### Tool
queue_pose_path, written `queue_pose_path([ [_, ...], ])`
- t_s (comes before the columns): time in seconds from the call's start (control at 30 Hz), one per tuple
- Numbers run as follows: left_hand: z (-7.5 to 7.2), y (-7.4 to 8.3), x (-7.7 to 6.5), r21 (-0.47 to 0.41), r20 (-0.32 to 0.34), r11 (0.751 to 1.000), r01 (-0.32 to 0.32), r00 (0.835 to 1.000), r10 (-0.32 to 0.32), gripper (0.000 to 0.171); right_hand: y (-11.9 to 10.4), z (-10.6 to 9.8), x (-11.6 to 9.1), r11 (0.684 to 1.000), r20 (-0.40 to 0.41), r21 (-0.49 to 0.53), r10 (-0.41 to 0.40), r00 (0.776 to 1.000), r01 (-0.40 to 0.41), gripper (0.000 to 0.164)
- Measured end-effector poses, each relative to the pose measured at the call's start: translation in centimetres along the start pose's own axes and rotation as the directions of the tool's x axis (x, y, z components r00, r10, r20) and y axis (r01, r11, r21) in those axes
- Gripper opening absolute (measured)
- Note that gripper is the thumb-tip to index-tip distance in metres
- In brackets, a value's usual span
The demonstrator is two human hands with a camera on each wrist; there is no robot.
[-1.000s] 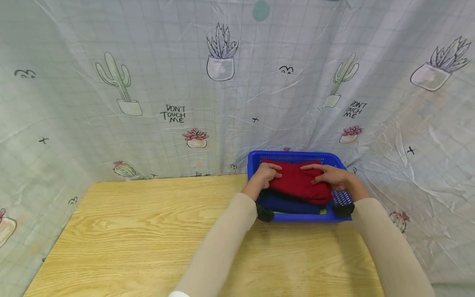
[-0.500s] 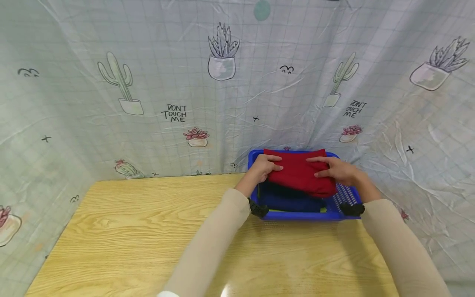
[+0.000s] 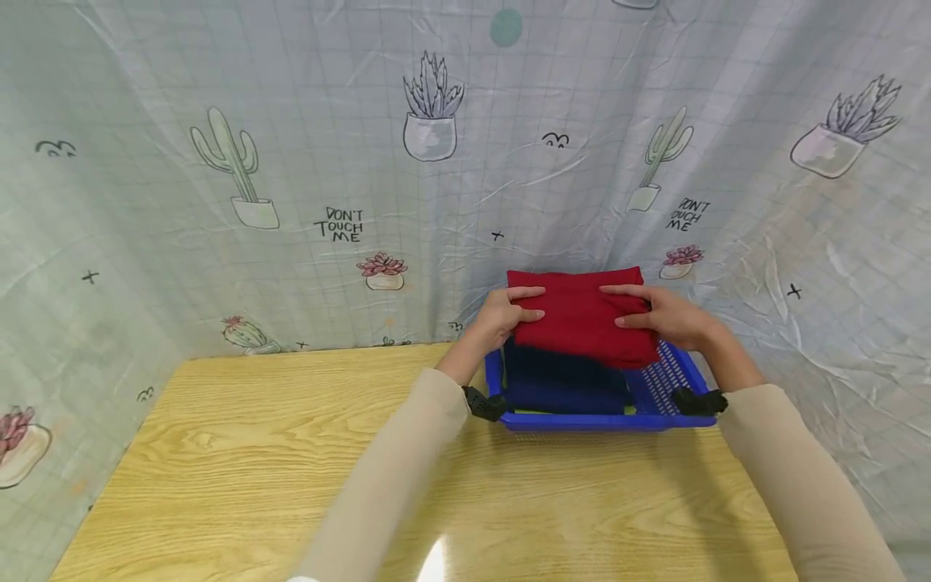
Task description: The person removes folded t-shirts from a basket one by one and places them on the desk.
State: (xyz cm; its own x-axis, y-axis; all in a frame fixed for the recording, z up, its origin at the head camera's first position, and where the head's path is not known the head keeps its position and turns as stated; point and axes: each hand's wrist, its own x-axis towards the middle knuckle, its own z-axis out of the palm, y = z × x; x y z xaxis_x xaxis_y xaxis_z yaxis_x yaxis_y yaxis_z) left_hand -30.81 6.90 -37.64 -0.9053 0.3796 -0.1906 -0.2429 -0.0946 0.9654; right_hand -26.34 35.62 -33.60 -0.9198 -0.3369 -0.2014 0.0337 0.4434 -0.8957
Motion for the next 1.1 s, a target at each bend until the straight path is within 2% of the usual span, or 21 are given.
queue_pose_path([
  [0.2,-1.7,0.7,-1.0,0.027,0.007,0.999,-0.036,0.999,0.036,0.050,-1.5,1.1,0.0,0.999,-0.031,-0.030,-0.040,0.999,0.039,0.069],
  [0.4,-4.1,1.4,-2.5,0.069,-0.001,0.995,-0.079,0.997,0.079,0.051,-2.8,3.0,0.7,0.997,-0.063,-0.048,-0.063,0.996,0.060,0.072],
  [0.57,-6.2,1.7,-4.1,0.052,0.020,0.994,-0.094,0.995,0.093,0.051,-3.6,4.9,0.8,0.987,-0.095,-0.140,-0.096,0.991,0.082,0.076],
  [0.7,-7.8,1.8,-5.6,0.038,0.029,0.994,-0.107,0.994,0.105,0.053,-4.1,6.4,0.9,0.982,-0.080,-0.139,-0.143,0.986,0.131,0.078],
  [0.77,-8.5,1.9,-6.4,0.034,0.026,0.994,-0.100,0.995,0.099,0.053,-4.2,7.1,1.1,0.981,-0.053,-0.094,-0.174,0.983,0.169,0.079],
  [0.87,-9.3,2.2,-7.5,0.023,0.021,0.995,-0.098,0.995,0.098,0.054,-4.6,8.1,1.2,0.967,-0.021,-0.076,-0.245,0.969,0.243,0.080],
  [1.0,-10.4,2.5,-9.0,0.015,0.019,0.993,-0.120,0.993,0.120,0.055,-5.2,9.3,1.5,0.944,0.008,-0.093,-0.319,0.948,0.318,0.071],
  [1.1,-11.4,2.7,-10.1,0.045,0.014,0.989,-0.140,0.990,0.139,0.056,-5.6,10.3,1.8,0.935,0.004,-0.128,-0.332,0.943,0.329,0.064],
])
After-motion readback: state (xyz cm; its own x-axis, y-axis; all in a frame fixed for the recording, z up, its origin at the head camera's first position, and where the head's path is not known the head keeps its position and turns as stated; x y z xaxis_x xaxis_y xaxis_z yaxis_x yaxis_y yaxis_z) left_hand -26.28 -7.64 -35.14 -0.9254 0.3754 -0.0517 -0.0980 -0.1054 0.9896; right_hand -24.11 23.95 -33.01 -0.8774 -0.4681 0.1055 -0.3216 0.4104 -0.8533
